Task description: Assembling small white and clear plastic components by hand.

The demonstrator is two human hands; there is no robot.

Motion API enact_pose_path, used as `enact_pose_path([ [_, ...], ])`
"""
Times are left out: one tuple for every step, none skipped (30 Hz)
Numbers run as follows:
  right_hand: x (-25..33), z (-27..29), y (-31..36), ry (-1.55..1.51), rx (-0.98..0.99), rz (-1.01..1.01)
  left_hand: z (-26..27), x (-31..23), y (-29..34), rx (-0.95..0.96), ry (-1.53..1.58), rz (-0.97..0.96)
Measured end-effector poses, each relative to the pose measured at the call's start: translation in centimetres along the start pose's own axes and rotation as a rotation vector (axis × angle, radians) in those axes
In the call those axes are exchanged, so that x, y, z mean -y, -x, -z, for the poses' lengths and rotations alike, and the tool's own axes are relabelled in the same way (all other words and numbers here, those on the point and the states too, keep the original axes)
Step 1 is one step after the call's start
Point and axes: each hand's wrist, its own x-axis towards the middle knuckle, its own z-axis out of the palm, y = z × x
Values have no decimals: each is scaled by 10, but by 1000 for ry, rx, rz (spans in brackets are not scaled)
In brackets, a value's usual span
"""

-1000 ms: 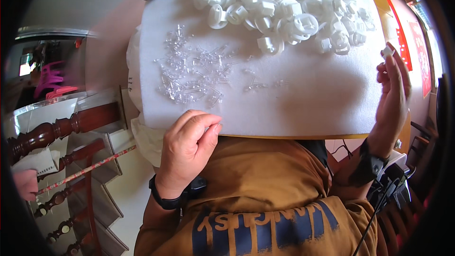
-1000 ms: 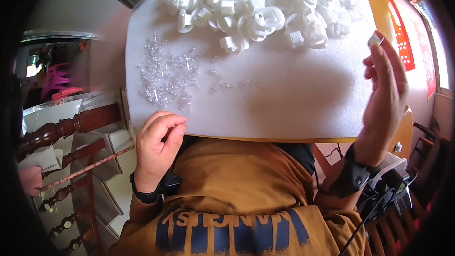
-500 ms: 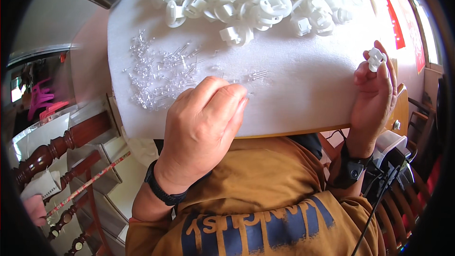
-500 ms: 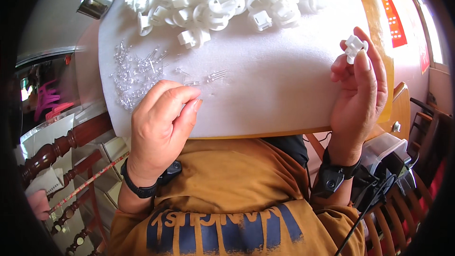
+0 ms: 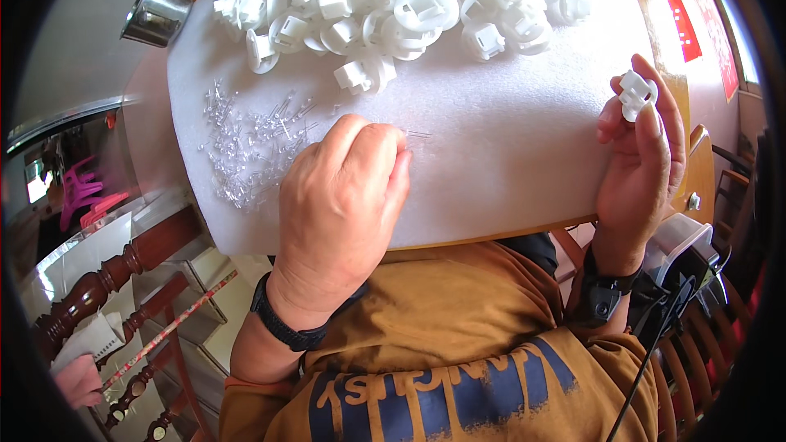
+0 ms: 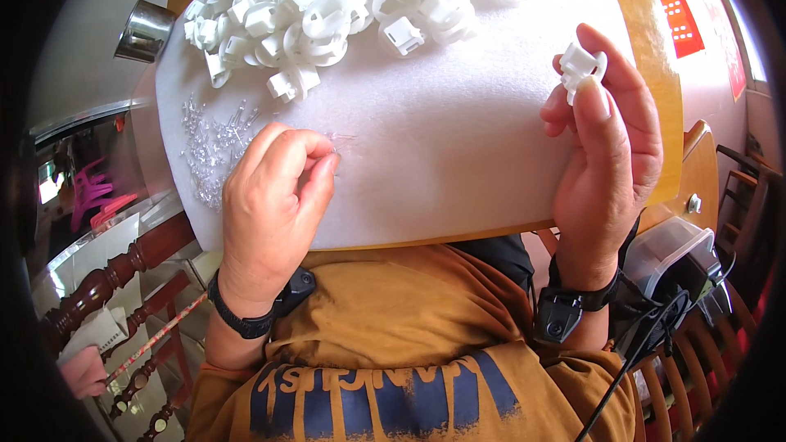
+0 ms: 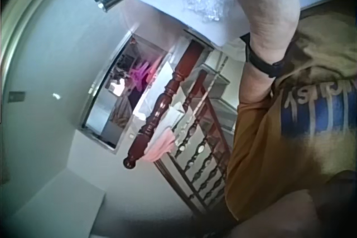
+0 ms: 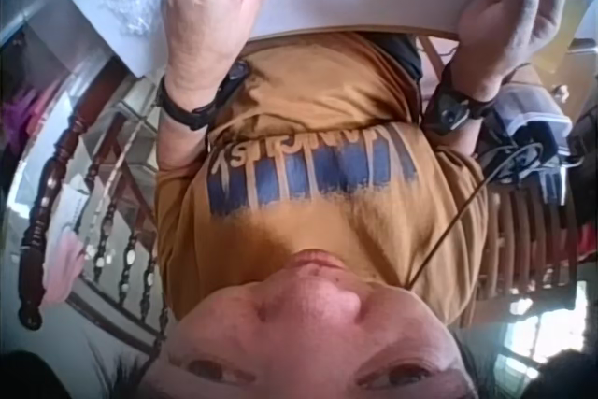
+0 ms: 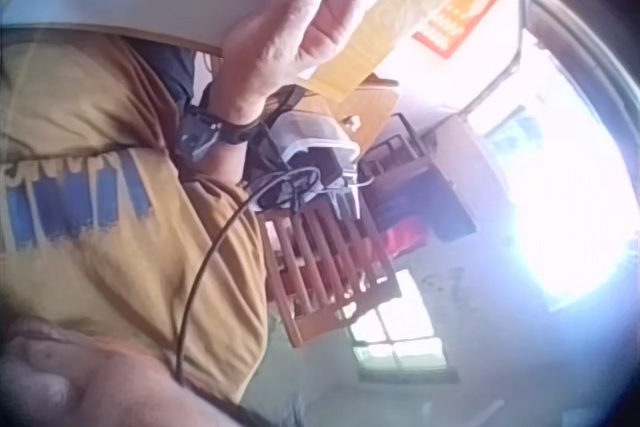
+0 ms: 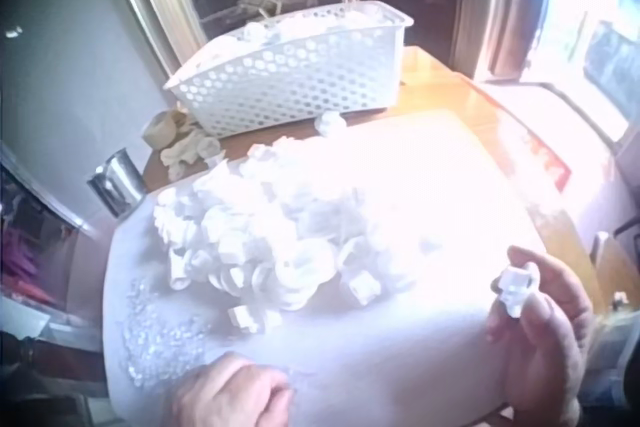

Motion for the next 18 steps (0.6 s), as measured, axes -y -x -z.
enact_pose_path([
  [0, -1, 0, -1, -1, 0, 0, 0, 0, 23, -19, 9],
  [0, -1, 0, -3, -1, 2, -1, 0, -1, 22, -20, 8],
  [0, -2, -1, -4, -1, 5, -2, 0, -1, 11, -37, 0],
  [0, -1, -1, -4, -2, 7, -3, 0, -1, -1, -53, -8],
  [0, -1, -1, -5, 4, 6, -1, 0, -1, -2, -53, -11],
  [0, -1, -1, -6, 10, 6, 0, 0, -1, -4, -37, -25],
  [1, -1, 0, -7, 9, 10, 2, -1, 0, -6, -22, -40],
  [1, -2, 0, -1, 8, 6, 4, -2, 1, -9, -23, -43],
  [3, -2, 1, 5, 7, 3, 7, -5, 4, -24, 26, -29],
  [5, -4, 1, 2, 8, 10, 10, -6, 6, -41, 74, -13],
  [7, -6, 4, -57, 38, -32, 14, -8, 9, -48, 70, -16],
  [10, -6, 6, -117, 68, -73, 19, -10, 12, -38, 158, 5],
  [14, -5, 9, -285, 169, -131, 23, -12, 13, -28, 251, 20],
  [16, -7, 13, -374, 241, -187, 28, -14, 16, -36, 250, 10],
  [20, -12, 18, -467, 307, -269, 34, -17, 20, -4, 364, 57],
  [24, -18, 23, -562, 376, -355, 38, -18, 24, 30, 475, 107],
  [28, -25, 28, -543, 406, -438, 41, -16, 26, 63, 558, 96],
  [31, -30, 31, -523, 436, -521, 43, -17, 27, 57, 555, 91],
])
